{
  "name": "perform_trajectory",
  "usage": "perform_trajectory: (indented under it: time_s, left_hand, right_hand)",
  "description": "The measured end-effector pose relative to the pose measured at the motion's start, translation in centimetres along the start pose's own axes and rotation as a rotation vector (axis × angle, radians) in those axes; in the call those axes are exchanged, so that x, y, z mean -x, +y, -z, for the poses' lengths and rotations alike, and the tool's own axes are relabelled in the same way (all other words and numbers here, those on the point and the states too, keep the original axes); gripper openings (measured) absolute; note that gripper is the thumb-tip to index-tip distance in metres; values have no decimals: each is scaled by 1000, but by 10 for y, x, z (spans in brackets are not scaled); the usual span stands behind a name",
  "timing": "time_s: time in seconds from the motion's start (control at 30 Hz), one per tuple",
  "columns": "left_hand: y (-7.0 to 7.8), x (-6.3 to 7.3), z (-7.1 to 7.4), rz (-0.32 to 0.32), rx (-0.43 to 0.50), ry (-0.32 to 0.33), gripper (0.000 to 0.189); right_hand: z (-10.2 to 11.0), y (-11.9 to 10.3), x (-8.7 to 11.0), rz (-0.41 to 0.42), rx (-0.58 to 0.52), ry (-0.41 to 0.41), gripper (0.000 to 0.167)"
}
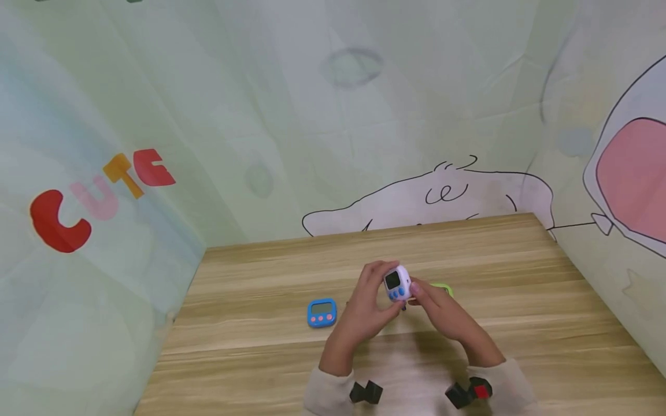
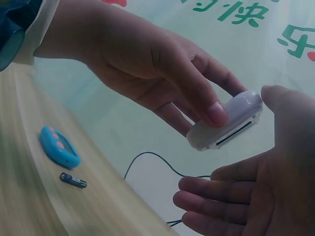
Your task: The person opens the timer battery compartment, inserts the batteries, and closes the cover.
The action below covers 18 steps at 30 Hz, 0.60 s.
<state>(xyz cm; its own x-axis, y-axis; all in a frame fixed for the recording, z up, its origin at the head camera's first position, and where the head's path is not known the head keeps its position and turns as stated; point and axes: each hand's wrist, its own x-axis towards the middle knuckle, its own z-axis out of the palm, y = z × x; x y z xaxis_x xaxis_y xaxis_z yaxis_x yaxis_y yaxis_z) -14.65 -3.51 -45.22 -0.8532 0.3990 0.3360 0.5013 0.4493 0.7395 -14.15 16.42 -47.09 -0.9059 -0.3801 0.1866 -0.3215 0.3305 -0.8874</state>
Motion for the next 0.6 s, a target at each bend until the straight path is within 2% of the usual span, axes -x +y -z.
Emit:
perform_trajectory:
  time_s: [0.2, 0.33, 0.5, 0.6]
  left_hand:
    - [3, 1, -3, -70, 1, 9, 69]
    - [3, 0, -5, -120, 18, 22, 68]
    - [1, -2, -6, -172, 89, 32, 72]
    - [1, -3, -6, -176, 119, 30, 73]
  right_hand:
    - [3, 1, 1, 6, -47, -40, 44]
    - [6, -2, 2, 9, -89, -39, 45]
    - [6, -8, 0, -32, -84, 22, 49]
    - [6, -11, -1, -47, -33, 71, 53]
